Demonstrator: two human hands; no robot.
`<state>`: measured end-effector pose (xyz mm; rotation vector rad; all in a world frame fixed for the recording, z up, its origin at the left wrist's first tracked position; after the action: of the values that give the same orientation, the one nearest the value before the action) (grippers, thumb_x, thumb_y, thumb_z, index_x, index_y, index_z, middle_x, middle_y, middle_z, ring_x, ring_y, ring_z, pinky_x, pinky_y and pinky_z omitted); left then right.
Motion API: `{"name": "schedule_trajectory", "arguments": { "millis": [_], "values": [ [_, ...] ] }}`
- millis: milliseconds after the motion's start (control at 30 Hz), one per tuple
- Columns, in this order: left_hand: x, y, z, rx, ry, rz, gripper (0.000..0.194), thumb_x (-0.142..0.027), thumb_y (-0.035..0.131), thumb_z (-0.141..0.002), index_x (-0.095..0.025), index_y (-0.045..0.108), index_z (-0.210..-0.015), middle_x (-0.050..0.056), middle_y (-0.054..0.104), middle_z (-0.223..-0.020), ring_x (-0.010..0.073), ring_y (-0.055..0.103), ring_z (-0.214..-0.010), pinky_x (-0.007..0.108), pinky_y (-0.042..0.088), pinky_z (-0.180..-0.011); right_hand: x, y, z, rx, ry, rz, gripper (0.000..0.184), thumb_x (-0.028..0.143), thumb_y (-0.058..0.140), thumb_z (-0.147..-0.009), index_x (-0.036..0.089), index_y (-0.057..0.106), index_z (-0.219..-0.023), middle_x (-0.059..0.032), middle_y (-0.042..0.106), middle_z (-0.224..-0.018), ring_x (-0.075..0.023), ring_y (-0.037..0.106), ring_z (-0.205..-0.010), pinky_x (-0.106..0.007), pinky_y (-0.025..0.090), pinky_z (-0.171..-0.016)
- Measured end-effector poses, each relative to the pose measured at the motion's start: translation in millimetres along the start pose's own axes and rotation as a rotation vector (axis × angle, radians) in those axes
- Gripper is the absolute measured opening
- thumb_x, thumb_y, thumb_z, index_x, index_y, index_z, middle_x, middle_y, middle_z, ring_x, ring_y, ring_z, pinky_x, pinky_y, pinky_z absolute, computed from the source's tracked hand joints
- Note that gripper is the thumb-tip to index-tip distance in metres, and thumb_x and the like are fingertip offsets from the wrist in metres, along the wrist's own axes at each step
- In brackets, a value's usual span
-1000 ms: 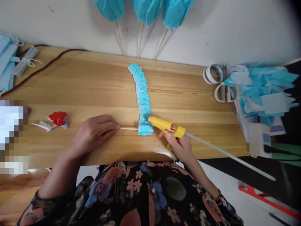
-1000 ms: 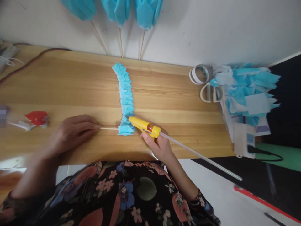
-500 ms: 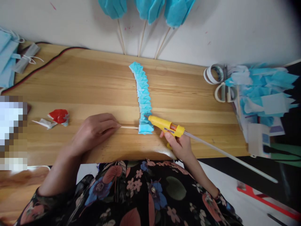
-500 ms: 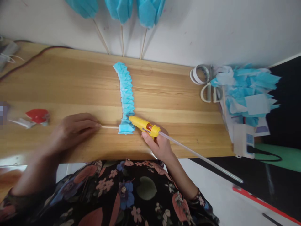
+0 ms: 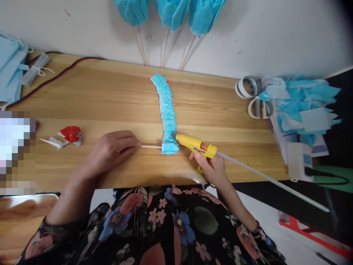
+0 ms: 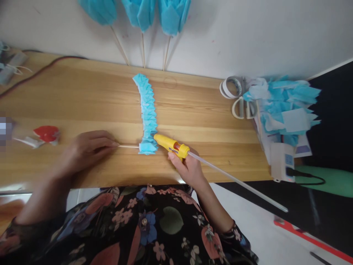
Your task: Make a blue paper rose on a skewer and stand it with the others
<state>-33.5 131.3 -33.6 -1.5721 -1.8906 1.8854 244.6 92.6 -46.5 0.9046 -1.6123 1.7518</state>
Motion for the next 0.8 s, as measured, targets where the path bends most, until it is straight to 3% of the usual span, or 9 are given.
{"name": "schedule_trajectory", "arguments": {
  "millis": [567,800],
  "values": [
    [-2,-0.9,-1,-0.010,0.005,-0.002,0.016,-0.017,0.057,-0.102,-0.019,0.069,-0.092,0.004,0.070,-0.090,0.0141,0.066,-0.081,0.023,0.048,-0.072,9,-3,-2,0.012,-0.162,0.216,0.036,0.047,0.051,-0.100,0.023,0.069,-0.080,-0.0082,0.074,-0.081,-0.0251,0.068,-0.076,-0.037,0.051,-0.071],
    [-2,-1.2,-2,-0.012,0.010,-0.012,0.016,-0.017,0.058,-0.102,-0.017,0.068,-0.090,0.004,0.070,-0.089,0.0139,0.066,-0.081,0.022,0.047,-0.071,1,-27,-1,0.045,-0.104,0.158,0.035,0.049,0.056,-0.098,0.022,0.078,-0.094,-0.0085,0.079,-0.096,-0.0263,0.072,-0.086,-0.039,0.055,-0.079]
  ]
}}
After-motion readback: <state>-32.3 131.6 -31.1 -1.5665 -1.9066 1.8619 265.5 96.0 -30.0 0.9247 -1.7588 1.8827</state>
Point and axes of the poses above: each hand's wrist, its own z-axis away from the middle knuckle, its own y-axis out of the palm, x = y × z, the point moved 8 cm from there along -z, towards the middle knuckle
